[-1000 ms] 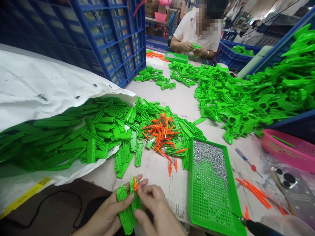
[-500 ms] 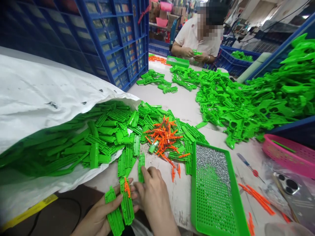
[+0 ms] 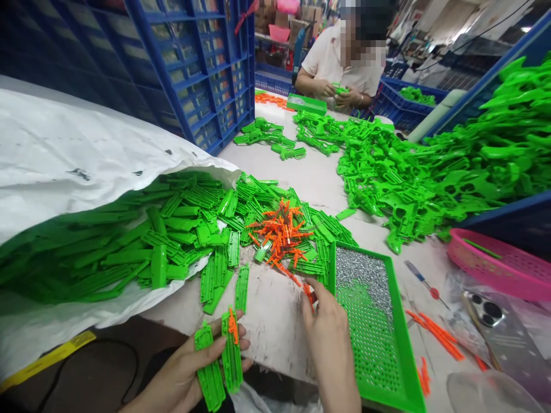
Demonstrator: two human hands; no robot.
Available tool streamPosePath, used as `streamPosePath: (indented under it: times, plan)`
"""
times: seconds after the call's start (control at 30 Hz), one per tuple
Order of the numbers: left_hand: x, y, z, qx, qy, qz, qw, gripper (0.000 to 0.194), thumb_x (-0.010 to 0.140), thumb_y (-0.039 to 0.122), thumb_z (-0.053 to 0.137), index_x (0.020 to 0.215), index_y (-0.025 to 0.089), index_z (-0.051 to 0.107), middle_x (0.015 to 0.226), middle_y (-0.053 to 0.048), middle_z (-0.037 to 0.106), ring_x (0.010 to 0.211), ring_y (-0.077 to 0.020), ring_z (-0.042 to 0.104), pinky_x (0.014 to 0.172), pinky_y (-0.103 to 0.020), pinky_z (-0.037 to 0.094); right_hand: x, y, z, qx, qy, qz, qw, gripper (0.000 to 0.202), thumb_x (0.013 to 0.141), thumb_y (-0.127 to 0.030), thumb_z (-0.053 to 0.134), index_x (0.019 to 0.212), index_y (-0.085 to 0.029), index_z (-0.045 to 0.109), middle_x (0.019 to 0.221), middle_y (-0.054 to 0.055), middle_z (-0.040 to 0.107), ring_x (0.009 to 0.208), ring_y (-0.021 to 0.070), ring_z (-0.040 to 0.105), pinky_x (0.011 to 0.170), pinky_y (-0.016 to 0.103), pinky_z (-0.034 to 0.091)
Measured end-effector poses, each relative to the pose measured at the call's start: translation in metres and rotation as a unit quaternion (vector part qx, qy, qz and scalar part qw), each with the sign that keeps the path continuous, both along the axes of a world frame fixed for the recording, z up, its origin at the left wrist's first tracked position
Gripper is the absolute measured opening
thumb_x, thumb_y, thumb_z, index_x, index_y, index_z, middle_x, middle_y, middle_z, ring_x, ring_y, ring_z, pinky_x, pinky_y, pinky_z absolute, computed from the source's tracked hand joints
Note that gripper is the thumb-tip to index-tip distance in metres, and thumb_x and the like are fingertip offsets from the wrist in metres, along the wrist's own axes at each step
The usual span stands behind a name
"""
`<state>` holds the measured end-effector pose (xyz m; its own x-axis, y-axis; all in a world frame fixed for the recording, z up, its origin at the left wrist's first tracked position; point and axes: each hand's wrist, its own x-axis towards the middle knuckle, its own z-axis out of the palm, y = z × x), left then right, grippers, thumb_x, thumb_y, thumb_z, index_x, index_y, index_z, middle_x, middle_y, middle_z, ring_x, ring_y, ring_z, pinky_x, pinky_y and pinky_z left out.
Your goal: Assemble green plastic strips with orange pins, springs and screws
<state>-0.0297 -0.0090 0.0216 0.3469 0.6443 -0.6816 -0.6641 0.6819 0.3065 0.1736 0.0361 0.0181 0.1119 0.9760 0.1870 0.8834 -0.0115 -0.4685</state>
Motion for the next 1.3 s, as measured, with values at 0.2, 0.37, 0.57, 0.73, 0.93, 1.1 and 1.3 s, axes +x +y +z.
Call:
streamPosePath:
  times: [0.2, 0.37, 0.57, 0.73, 0.93, 1.1, 1.3]
  plan:
    - [0.001, 0.000, -0.001, 0.000, 0.000, -0.019, 1.000, 0.025, 0.068, 0.014, 0.066, 0.093, 0.017, 0.062, 0.084, -0.005, 0.065, 0.084, -0.0212, 0.061, 0.084, -0.046, 0.045, 0.004, -0.002, 0.007, 0.079, 0.006, 0.027, 0.997, 0.022, 0.084, -0.028, 0.043, 0.097, -0.016, 0.056, 0.091, 0.006, 0.061, 0.082, 0.0181, 0.056, 0.072, 0.031, 0.043]
    - [-0.003, 0.001, -0.004, 0.002, 0.019, -0.018, 1.000, 0.025, 0.068, 0.015, 0.066, 0.093, 0.015, 0.062, 0.086, -0.007, 0.065, 0.085, -0.0205, 0.060, 0.086, -0.048, 0.043, 0.000, -0.012, -0.007, -0.121, 0.002, 0.257, 0.959, 0.018, 0.081, -0.013, 0.045, 0.083, -0.022, 0.060, 0.085, 0.003, 0.058, 0.081, 0.0178, 0.053, 0.072, 0.033, 0.044]
    - [-0.005, 0.001, -0.006, -0.008, 0.019, -0.014, 1.000, 0.028, 0.067, 0.015, 0.068, 0.093, 0.017, 0.061, 0.085, -0.006, 0.065, 0.084, -0.0196, 0.060, 0.087, -0.049, 0.042, -0.008, -0.025, -0.015, -0.036, 0.021, 0.146, 0.988, 0.023, 0.086, -0.018, 0.035, 0.098, -0.017, 0.055, 0.102, 0.009, 0.055, 0.094, 0.0189, 0.052, 0.078, 0.032, 0.044]
    - [-0.002, 0.000, -0.005, 0.003, 0.024, -0.028, 0.999, 0.027, 0.066, 0.016, 0.068, 0.093, 0.016, 0.062, 0.084, -0.006, 0.066, 0.083, -0.0198, 0.061, 0.085, -0.044, 0.045, -0.023, -0.041, -0.020, -0.050, 0.009, -0.013, 0.999, 0.032, 0.086, -0.042, 0.040, 0.083, -0.015, 0.057, 0.071, 0.007, 0.061, 0.058, 0.0179, 0.058, 0.052, 0.028, 0.044]
    - [0.007, 0.001, -0.006, 0.036, -0.008, -0.049, 0.998, 0.027, 0.069, 0.015, 0.066, 0.095, 0.017, 0.063, 0.086, -0.006, 0.066, 0.079, -0.0193, 0.062, 0.081, -0.036, 0.046, -0.037, -0.046, -0.010, -0.052, 0.218, 0.034, 0.974, 0.021, 0.083, -0.034, 0.049, 0.087, -0.017, 0.061, 0.081, 0.005, 0.064, 0.070, 0.0160, 0.062, 0.062, 0.023, 0.051]
    - [0.014, 0.000, -0.003, 0.057, -0.023, -0.044, 0.997, 0.029, 0.067, 0.014, 0.067, 0.096, 0.018, 0.063, 0.093, -0.006, 0.066, 0.083, -0.0188, 0.061, 0.083, -0.031, 0.044, -0.045, -0.053, 0.007, -0.043, 0.294, 0.132, 0.946, 0.019, 0.083, -0.020, 0.049, 0.098, -0.020, 0.061, 0.092, 0.005, 0.064, 0.082, 0.0154, 0.061, 0.072, 0.023, 0.052]
    - [0.013, -0.004, -0.008, 0.020, -0.038, -0.031, 0.999, 0.026, 0.068, 0.014, 0.066, 0.093, 0.016, 0.063, 0.083, -0.005, 0.067, 0.076, -0.0179, 0.062, 0.083, -0.038, 0.044, -0.030, -0.050, -0.005, 0.121, 0.099, 0.050, 0.986, 0.013, 0.083, -0.018, 0.051, 0.093, -0.014, 0.058, 0.084, 0.006, 0.062, 0.077, 0.0165, 0.057, 0.072, 0.029, 0.047]
